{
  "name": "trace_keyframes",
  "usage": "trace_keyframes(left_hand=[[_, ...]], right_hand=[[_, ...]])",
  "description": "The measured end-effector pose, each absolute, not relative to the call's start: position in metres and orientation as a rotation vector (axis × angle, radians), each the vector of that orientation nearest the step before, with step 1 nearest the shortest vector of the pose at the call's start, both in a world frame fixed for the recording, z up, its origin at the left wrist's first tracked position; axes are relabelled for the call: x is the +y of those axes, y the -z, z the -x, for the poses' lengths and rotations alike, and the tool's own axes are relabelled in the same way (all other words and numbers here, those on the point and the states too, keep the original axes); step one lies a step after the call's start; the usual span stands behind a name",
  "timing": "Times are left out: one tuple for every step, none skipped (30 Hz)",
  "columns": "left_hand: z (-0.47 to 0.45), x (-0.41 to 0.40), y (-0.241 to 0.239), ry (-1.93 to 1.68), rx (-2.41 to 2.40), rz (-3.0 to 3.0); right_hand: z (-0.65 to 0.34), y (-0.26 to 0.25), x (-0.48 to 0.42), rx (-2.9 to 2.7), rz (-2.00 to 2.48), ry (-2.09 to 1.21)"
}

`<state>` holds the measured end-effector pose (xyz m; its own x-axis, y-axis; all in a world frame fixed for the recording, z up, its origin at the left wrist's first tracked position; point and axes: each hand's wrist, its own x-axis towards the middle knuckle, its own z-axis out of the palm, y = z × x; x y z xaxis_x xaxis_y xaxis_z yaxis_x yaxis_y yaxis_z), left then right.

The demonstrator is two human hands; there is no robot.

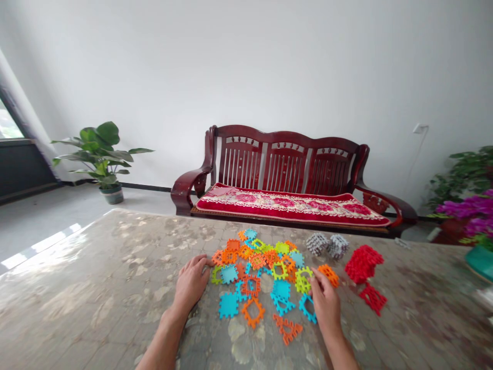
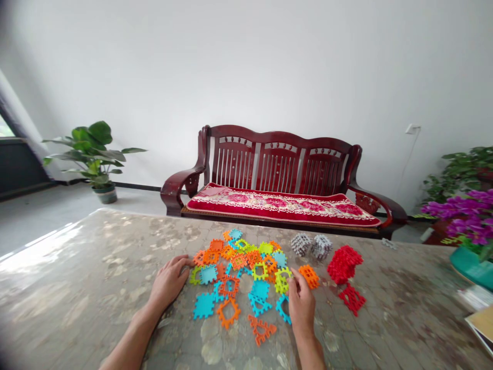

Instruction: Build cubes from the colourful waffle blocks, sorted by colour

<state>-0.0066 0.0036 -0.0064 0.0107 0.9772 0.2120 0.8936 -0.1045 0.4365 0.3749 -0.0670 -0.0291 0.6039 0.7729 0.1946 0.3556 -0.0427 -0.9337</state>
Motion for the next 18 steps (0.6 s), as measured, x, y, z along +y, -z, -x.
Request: trace_keyframes(left_hand=[[0.0066, 0.0037, 0.0066, -0.695, 1.971, -2.097], [0.0067, 0.0039, 0.0067, -0.695, 1.969, -2.098], [0.0068, 0.004, 0.0068, -0.695, 1.968, -2.099], [0.0069, 0.004, 0.0069, -0.693, 1.965, -2.101], [0.0071, 0.0041, 0.007, -0.691, 1.963, -2.102], [0.0073, 0.0041, 0.0071, -0.689, 1.962, -2.102], [0.0074, 0.0042, 0.0072, -0.689, 1.961, -2.103], [0.0076, 0.0042, 0.0073, -0.691, 1.962, -2.104], [0.0077, 0.0043, 0.0075, -0.694, 1.962, -2.106], [0.0078, 0.0044, 0.0076, -0.697, 1.961, -2.108], [0.0079, 0.0044, 0.0078, -0.699, 1.96, -2.11], [0.0079, 0.0045, 0.008, -0.7, 1.958, -2.112], [0.0079, 0.0046, 0.0082, -0.701, 1.958, -2.113], [0.008, 0.0046, 0.0084, -0.704, 1.96, -2.114], [0.008, 0.0046, 0.0087, -0.708, 1.963, -2.114], [0.008, 0.0046, 0.0089, -0.713, 1.968, -2.115], [0.008, 0.0046, 0.009, -0.717, 1.971, -2.118], [0.0081, 0.0047, 0.0092, -0.72, 1.974, -2.119]], right_hand=[[-0.3749, 0.029, -0.0671, -0.95, 1.645, -0.444], [-0.3748, 0.0288, -0.0672, -0.95, 1.649, -0.452], [-0.3745, 0.0284, -0.0674, -0.95, 1.656, -0.464], [-0.3742, 0.0279, -0.0676, -0.951, 1.661, -0.477], [-0.3738, 0.0272, -0.0677, -0.951, 1.664, -0.488], [-0.3735, 0.0265, -0.0679, -0.952, 1.666, -0.499], [-0.3731, 0.0256, -0.068, -0.952, 1.665, -0.506], [-0.3727, 0.0247, -0.0682, -0.952, 1.665, -0.509], [-0.3723, 0.0238, -0.0683, -0.952, 1.665, -0.508], [-0.3719, 0.023, -0.0685, -0.95, 1.667, -0.505], [-0.3716, 0.0222, -0.0687, -0.949, 1.67, -0.502], [-0.3713, 0.0216, -0.0689, -0.948, 1.674, -0.498], [-0.371, 0.021, -0.0691, -0.948, 1.679, -0.492], [-0.3707, 0.0207, -0.0693, -0.951, 1.685, -0.487], [-0.3705, 0.0204, -0.0695, -0.954, 1.69, -0.483], [-0.3703, 0.0204, -0.0696, -0.956, 1.696, -0.478], [-0.3702, 0.0205, -0.0697, -0.956, 1.702, -0.473], [-0.3702, 0.0207, -0.0696, -0.956, 1.708, -0.466]])
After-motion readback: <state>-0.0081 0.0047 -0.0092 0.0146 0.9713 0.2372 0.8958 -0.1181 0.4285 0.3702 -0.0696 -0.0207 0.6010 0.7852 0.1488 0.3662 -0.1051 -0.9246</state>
